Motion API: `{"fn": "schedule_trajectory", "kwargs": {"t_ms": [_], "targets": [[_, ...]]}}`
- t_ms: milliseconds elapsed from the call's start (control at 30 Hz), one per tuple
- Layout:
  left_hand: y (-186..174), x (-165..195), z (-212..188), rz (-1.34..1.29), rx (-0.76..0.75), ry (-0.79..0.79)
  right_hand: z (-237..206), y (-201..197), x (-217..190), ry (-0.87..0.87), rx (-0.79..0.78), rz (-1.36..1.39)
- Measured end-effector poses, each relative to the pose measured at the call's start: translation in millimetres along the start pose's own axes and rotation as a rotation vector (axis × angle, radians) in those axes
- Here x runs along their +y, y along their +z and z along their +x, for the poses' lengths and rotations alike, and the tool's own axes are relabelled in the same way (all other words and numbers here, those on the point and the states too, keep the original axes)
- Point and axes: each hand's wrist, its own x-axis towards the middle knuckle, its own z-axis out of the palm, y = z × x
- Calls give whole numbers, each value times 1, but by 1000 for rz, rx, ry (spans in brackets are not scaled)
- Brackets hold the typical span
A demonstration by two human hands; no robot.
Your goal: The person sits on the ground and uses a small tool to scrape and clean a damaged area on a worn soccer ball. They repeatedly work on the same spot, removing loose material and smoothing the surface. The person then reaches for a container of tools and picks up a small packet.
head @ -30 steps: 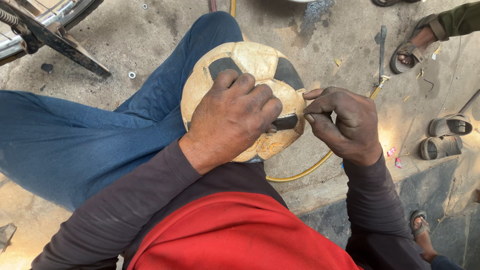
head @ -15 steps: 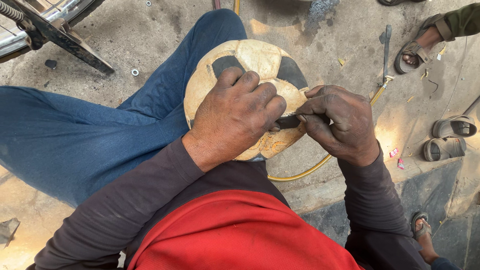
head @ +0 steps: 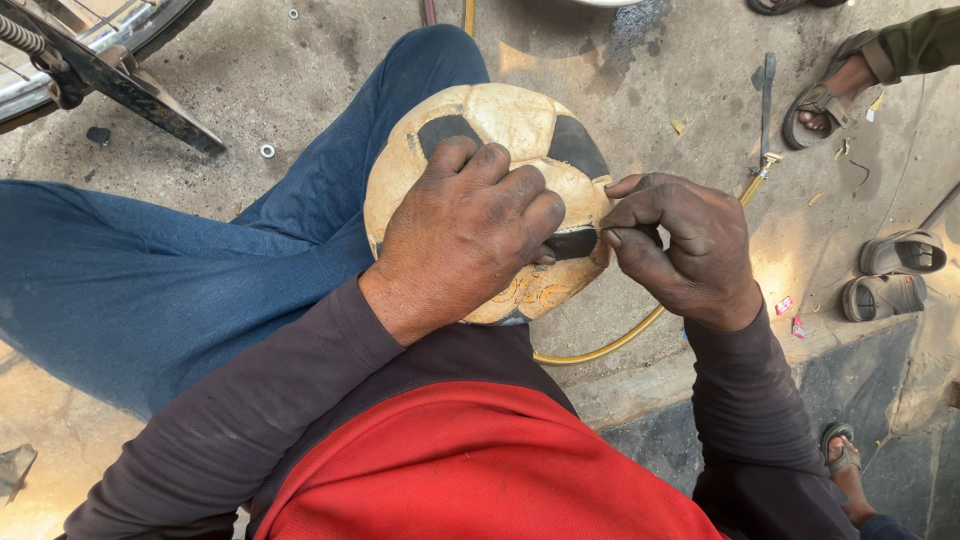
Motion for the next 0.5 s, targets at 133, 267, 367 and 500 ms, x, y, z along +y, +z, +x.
{"fn": "schedule_trajectory", "kwargs": {"t_ms": [133, 267, 367, 500], "targets": [[-1, 0, 0, 28, -4, 6, 3, 4, 0, -64, -10, -44], [-1, 0, -1, 37, 4, 11, 7, 3, -3, -94, -20, -76], [1, -1, -1, 43, 7, 22, 10, 5, -5, -129, -16, -116], [2, -2, -2, 61, 14, 16, 10, 6, -10, -117, -48, -187]]}}
